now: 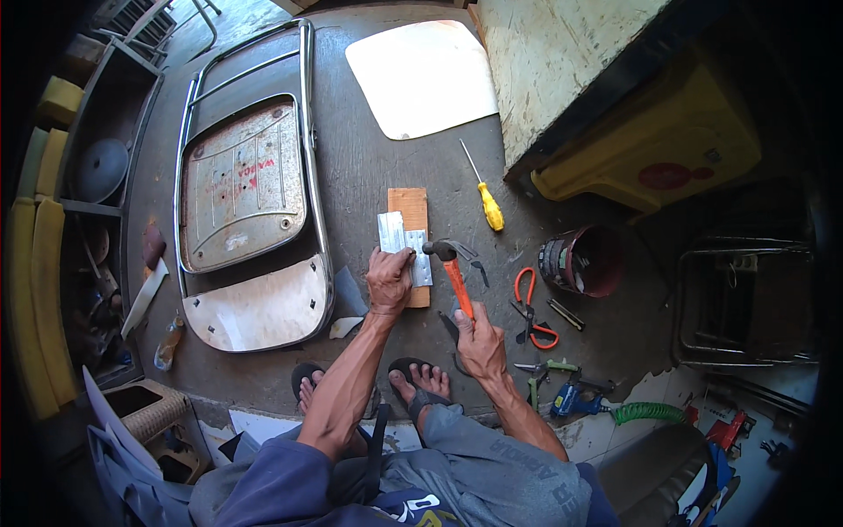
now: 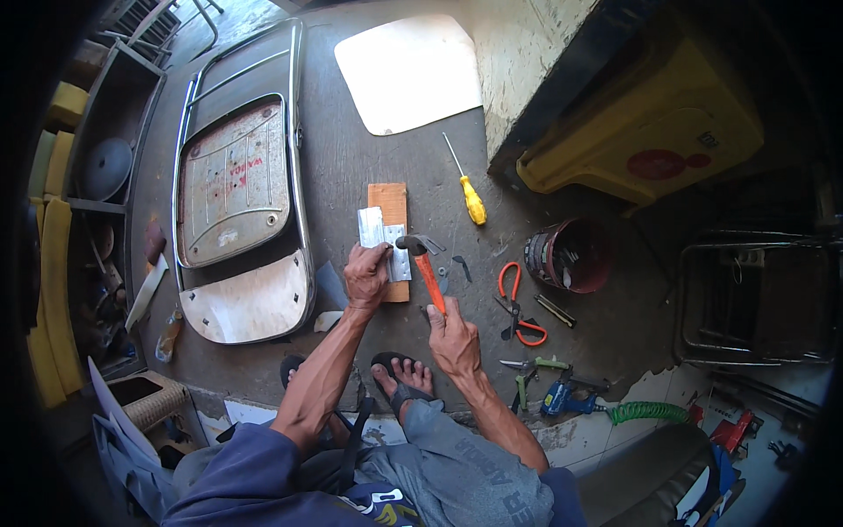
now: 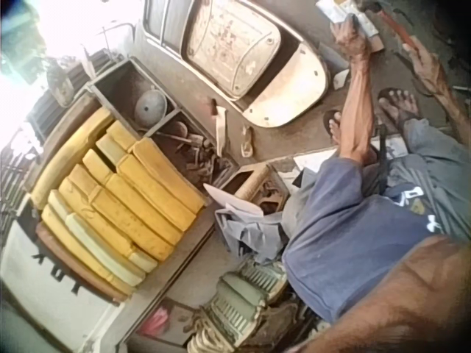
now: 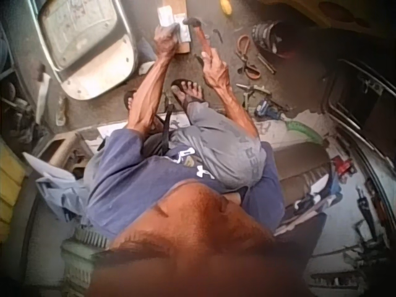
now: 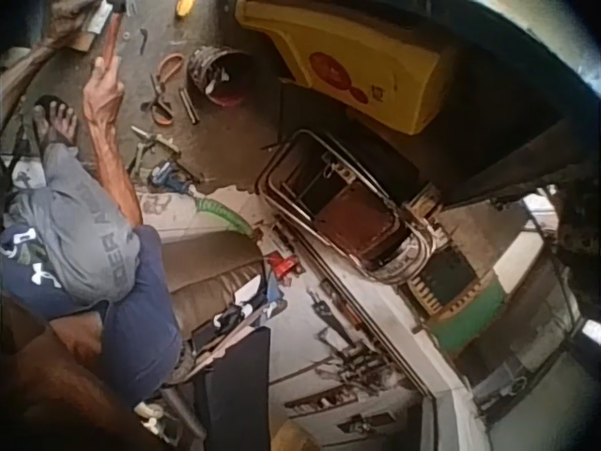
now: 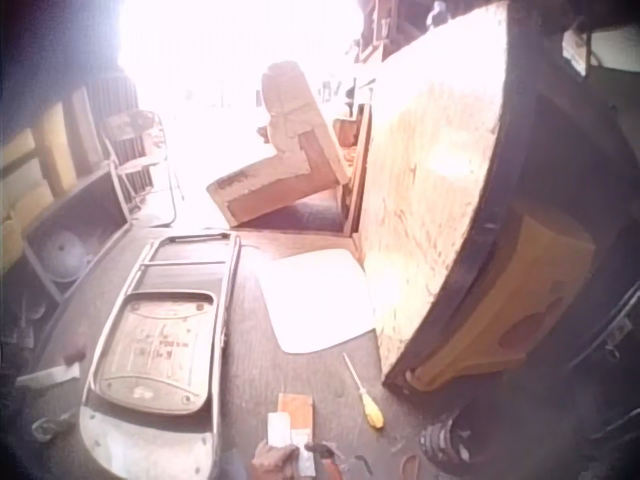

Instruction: The person uses a hammer to attach a metal piece to a wooden block and then uses a screwdriver to tighten a screw into a separate wooden panel.

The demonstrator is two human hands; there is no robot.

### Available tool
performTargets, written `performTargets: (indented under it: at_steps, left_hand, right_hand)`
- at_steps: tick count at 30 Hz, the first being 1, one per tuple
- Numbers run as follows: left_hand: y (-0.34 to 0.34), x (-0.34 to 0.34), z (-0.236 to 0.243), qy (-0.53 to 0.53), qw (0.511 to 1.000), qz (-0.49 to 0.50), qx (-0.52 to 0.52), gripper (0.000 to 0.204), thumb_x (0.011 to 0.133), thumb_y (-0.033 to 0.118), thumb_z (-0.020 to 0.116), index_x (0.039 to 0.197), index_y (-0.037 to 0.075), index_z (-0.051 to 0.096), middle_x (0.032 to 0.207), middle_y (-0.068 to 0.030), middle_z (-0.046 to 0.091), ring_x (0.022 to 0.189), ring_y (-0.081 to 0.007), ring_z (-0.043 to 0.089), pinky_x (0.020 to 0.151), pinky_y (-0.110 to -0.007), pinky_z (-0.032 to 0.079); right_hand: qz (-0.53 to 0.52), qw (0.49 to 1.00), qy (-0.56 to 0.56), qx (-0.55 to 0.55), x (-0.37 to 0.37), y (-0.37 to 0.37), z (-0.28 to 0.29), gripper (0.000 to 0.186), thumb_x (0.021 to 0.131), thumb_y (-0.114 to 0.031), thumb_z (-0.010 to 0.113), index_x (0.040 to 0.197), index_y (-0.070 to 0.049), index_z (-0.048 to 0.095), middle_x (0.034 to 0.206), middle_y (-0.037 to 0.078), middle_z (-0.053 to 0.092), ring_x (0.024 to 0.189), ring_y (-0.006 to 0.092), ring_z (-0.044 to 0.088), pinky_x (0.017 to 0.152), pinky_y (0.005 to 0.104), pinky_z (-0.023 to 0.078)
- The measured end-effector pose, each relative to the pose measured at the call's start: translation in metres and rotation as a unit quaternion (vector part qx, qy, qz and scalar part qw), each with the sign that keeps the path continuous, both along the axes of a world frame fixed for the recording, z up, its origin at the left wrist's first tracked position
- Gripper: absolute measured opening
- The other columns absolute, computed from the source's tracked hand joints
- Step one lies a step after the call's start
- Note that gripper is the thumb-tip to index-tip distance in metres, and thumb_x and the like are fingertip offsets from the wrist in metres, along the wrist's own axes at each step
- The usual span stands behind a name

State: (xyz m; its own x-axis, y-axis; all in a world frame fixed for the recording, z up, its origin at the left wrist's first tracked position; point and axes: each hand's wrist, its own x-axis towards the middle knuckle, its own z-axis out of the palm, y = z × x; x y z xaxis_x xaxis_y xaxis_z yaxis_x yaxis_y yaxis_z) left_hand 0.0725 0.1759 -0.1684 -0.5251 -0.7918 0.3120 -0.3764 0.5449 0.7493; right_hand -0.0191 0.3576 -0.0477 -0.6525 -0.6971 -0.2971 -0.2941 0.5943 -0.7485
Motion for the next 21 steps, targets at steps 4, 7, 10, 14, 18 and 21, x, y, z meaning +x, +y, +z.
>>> performTargets:
  at_steps: [4,7,10,14,18,21]
  left_hand:
    - [0.000,0.001,-0.003,-0.012,0.999,-0.010,-0.032,0.014,0.088,0.010,0.070,0.101,0.007,0.072,0.082,-0.0097,0.071,0.082,-0.0290,0.067,0.098,-0.056,0.046]
    - [0.000,0.000,-0.001,-0.004,0.999,-0.016,-0.042,0.013,0.088,0.010,0.070,0.101,0.008,0.072,0.080,-0.0085,0.070,0.081,-0.0287,0.066,0.100,-0.057,0.046]
    - [-0.002,0.003,0.001,-0.019,0.998,-0.029,-0.046,0.015,0.087,0.010,0.069,0.102,0.009,0.072,0.080,-0.0075,0.069,0.082,-0.0282,0.065,0.101,-0.059,0.045]
    - [-0.003,0.004,0.004,-0.028,0.998,-0.041,-0.036,0.017,0.086,0.009,0.069,0.102,0.010,0.072,0.081,-0.0070,0.069,0.084,-0.0278,0.065,0.103,-0.060,0.044]
    - [-0.004,0.006,0.000,-0.014,0.999,-0.042,-0.030,0.018,0.085,0.008,0.067,0.102,0.010,0.072,0.082,-0.0073,0.069,0.086,-0.0278,0.065,0.105,-0.060,0.043]
    - [-0.005,0.003,-0.001,-0.011,0.998,-0.047,-0.033,0.019,0.084,0.007,0.068,0.102,0.010,0.072,0.082,-0.0075,0.069,0.086,-0.0278,0.066,0.106,-0.059,0.042]
  right_hand:
    - [0.021,1.000,0.001,0.006,0.000,0.001,-0.002,0.032,0.105,-0.036,0.052,0.116,-0.006,0.055,0.070,0.023,0.060,0.073,0.0475,0.066,0.058,0.0485,0.048]
    - [0.038,0.999,0.024,-0.005,0.000,-0.003,-0.001,0.031,0.105,-0.035,0.052,0.117,-0.006,0.055,0.072,0.024,0.062,0.074,0.0479,0.066,0.058,0.0496,0.049]
    - [0.056,0.992,0.107,-0.042,0.002,-0.004,0.000,0.029,0.104,-0.032,0.054,0.119,-0.007,0.054,0.076,0.024,0.064,0.073,0.0485,0.066,0.057,0.0523,0.050]
    - [0.099,0.980,0.170,0.003,0.000,-0.002,-0.007,0.026,0.102,-0.027,0.057,0.118,-0.008,0.053,0.079,0.024,0.066,0.071,0.0495,0.065,0.055,0.0545,0.049]
    - [0.081,0.981,0.168,-0.046,0.002,-0.004,-0.002,0.023,0.100,-0.024,0.060,0.115,-0.008,0.053,0.081,0.024,0.067,0.070,0.0495,0.065,0.055,0.0548,0.049]
    - [0.105,0.981,0.163,0.015,-0.001,-0.001,-0.012,0.025,0.100,-0.024,0.061,0.117,-0.007,0.053,0.084,0.025,0.067,0.071,0.0489,0.065,0.055,0.0540,0.050]
